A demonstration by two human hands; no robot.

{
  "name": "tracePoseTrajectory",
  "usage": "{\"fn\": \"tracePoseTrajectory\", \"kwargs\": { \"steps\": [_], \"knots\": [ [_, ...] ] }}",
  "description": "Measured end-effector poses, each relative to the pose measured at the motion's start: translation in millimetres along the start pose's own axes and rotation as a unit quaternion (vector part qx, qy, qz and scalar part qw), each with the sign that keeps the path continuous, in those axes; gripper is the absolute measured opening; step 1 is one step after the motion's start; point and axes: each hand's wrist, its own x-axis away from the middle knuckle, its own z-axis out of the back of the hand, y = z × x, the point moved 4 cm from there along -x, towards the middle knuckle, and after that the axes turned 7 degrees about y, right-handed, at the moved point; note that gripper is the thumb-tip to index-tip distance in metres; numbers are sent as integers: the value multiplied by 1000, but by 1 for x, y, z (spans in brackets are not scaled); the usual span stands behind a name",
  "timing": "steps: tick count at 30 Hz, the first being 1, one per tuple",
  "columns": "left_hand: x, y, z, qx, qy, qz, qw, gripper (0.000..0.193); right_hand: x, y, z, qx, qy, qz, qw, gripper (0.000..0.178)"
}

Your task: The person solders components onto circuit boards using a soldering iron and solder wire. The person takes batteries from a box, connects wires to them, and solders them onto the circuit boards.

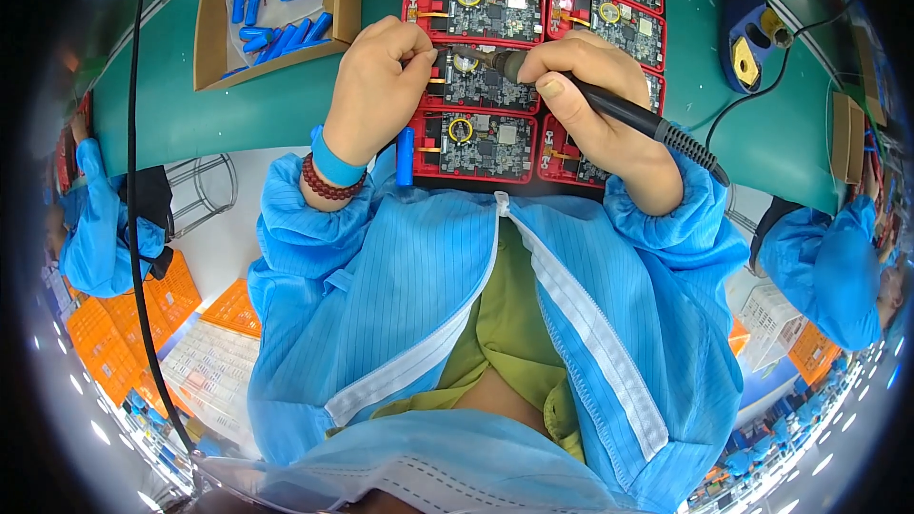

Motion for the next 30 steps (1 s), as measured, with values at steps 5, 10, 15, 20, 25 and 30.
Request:
{"fn": "tracePoseTrajectory", "kwargs": {
  "steps": [5, 10, 15, 20, 25, 30],
  "knots": [
    [-1, -1, 0, -1, 3, -3, 1000, 8, 4, -3, 8, -40, 29, 19, 999, 22],
    [-4, -1, 2, -11, -6, -8, 1000, 8, 6, -13, 16, -85, 77, 70, 991, 28],
    [-6, 7, 7, -59, 23, -50, 997, 2, 14, -24, 35, -55, 134, 123, 982, 35],
    [-20, 14, 42, -38, 72, -63, 995, 4, 27, -34, 60, -28, 188, 124, 974, 42],
    [-51, -17, 92, -103, 135, -69, 983, 8, 37, -32, 73, -21, 208, 118, 971, 43],
    [-68, -84, 74, -401, -44, -149, 903, 16, 37, -36, 67, -26, 214, 111, 970, 42]
  ]
}}
